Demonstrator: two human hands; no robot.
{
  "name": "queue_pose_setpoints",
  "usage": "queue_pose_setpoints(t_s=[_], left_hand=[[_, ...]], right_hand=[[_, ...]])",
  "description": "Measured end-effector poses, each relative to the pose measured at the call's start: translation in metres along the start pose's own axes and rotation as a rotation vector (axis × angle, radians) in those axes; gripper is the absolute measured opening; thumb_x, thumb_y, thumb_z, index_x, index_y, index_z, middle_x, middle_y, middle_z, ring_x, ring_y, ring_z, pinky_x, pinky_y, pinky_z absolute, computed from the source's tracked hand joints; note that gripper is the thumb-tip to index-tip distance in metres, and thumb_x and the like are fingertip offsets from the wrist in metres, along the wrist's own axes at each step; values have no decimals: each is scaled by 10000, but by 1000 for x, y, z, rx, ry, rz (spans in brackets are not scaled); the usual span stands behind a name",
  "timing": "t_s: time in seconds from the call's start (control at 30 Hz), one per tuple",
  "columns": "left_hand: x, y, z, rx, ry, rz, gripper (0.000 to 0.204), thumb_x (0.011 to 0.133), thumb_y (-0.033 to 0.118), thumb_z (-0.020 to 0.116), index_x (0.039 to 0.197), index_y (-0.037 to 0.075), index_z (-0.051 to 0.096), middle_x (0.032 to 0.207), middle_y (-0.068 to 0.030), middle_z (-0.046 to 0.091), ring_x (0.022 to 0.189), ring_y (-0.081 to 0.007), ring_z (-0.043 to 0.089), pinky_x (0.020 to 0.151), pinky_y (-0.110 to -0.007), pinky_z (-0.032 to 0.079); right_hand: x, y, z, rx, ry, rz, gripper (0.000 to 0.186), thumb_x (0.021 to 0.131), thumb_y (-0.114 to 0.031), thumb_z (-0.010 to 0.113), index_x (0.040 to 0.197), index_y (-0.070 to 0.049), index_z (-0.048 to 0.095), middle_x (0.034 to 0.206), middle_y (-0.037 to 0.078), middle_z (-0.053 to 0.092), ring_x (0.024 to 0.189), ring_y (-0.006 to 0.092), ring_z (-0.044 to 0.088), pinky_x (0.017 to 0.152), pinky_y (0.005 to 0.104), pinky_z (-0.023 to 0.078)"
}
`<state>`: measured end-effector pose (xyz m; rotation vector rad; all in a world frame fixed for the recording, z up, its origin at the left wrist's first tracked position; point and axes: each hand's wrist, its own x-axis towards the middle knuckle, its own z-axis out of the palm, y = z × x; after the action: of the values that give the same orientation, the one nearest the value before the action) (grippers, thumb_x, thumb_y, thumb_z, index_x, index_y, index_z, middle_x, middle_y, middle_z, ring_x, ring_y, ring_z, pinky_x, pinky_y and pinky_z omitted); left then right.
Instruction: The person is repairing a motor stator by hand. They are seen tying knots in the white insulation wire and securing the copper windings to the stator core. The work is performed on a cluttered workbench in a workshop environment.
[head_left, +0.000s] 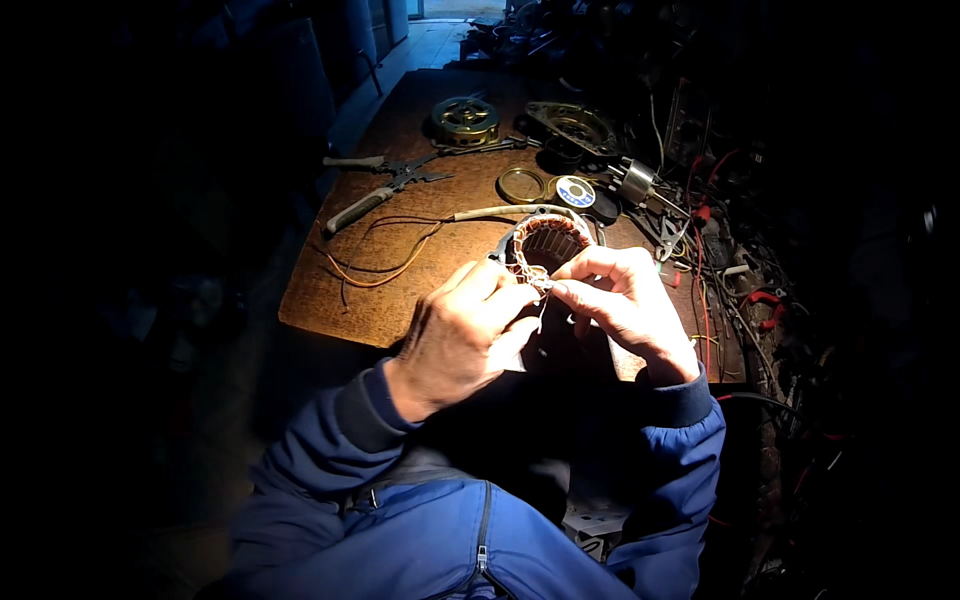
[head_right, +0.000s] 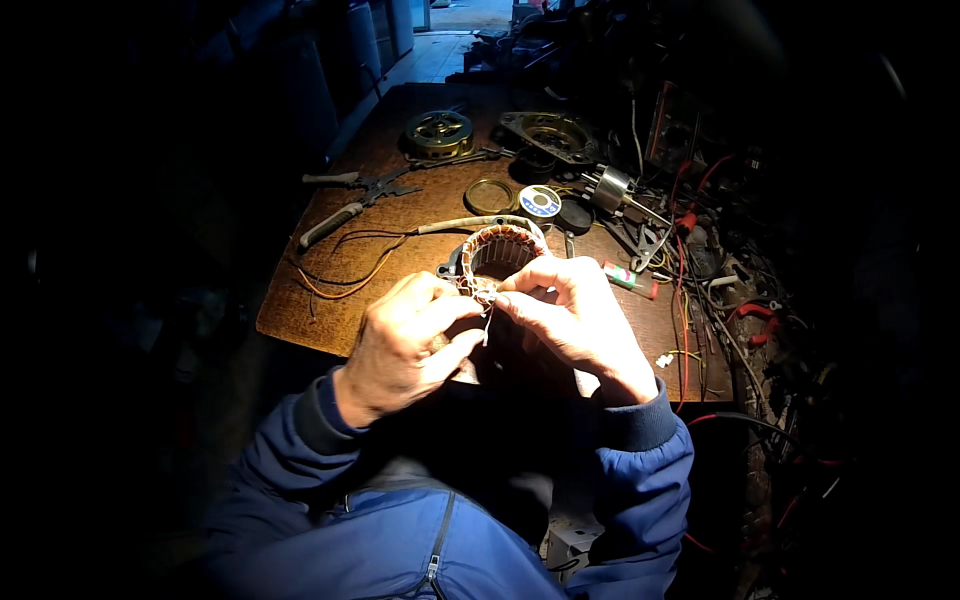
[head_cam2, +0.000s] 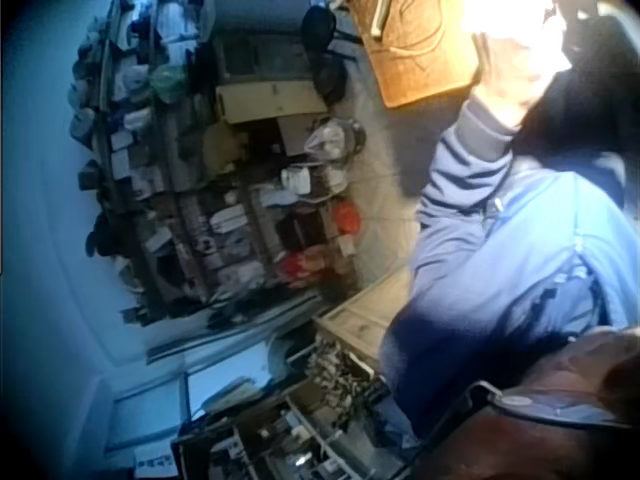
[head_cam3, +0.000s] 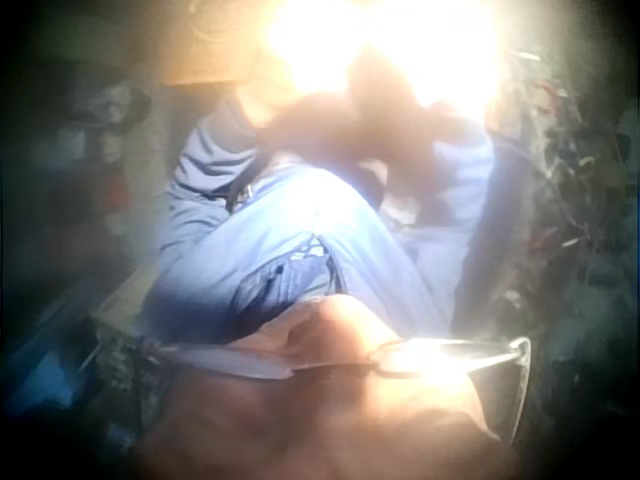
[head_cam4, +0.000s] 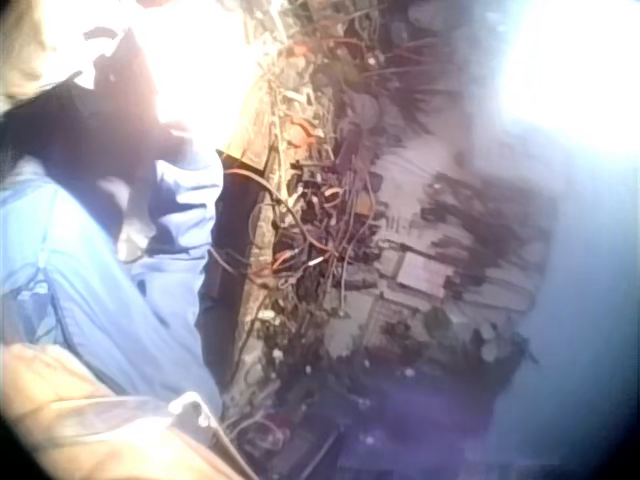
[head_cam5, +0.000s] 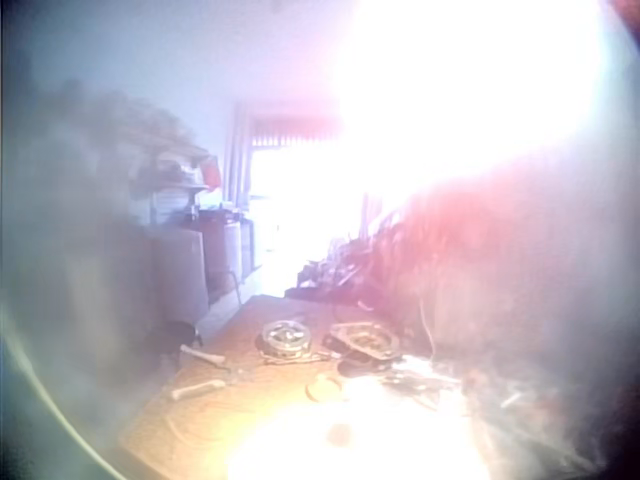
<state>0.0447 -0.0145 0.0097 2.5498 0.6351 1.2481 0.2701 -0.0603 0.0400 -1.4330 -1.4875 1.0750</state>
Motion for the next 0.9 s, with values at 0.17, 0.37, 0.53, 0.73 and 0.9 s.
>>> queue_pose_setpoints(t_s=[0.17,0.37,0.53,0.73,0.9], left_hand=[[-2,-2,18,-77,55,-47,224,811,31,832,1025,36,766,917,-110,676,803,-271,691,716,-357,568],[-4,-6,13,-145,118,-100,153,839,-43,781,964,21,721,1032,-129,693,850,-242,723,675,-321,590],[2,-11,19,-229,185,-167,141,868,-65,745,986,-11,689,1183,-140,693,906,-168,734,640,-284,620],[15,-12,16,-333,83,-265,141,881,-74,725,1007,-19,693,1105,-131,744,849,-165,745,692,-261,589],[17,-18,19,-372,108,-281,151,930,-69,709,1070,-15,690,982,-87,753,851,-134,731,744,-260,583]], right_hand=[[2,7,1,38,5,-50,225,955,-162,775,1028,51,772,837,82,712,571,129,665,503,270,513],[1,6,3,58,20,-17,187,953,-140,777,999,41,773,794,57,698,574,108,653,516,246,512],[3,11,2,76,-2,-58,210,944,-145,776,1010,55,773,847,91,694,564,131,660,502,272,509],[1,6,1,58,3,-38,182,959,-146,776,1010,29,777,800,41,697,592,105,658,537,247,512],[2,12,1,72,4,-79,200,947,-143,777,1010,47,775,855,82,705,586,134,668,524,268,518]])
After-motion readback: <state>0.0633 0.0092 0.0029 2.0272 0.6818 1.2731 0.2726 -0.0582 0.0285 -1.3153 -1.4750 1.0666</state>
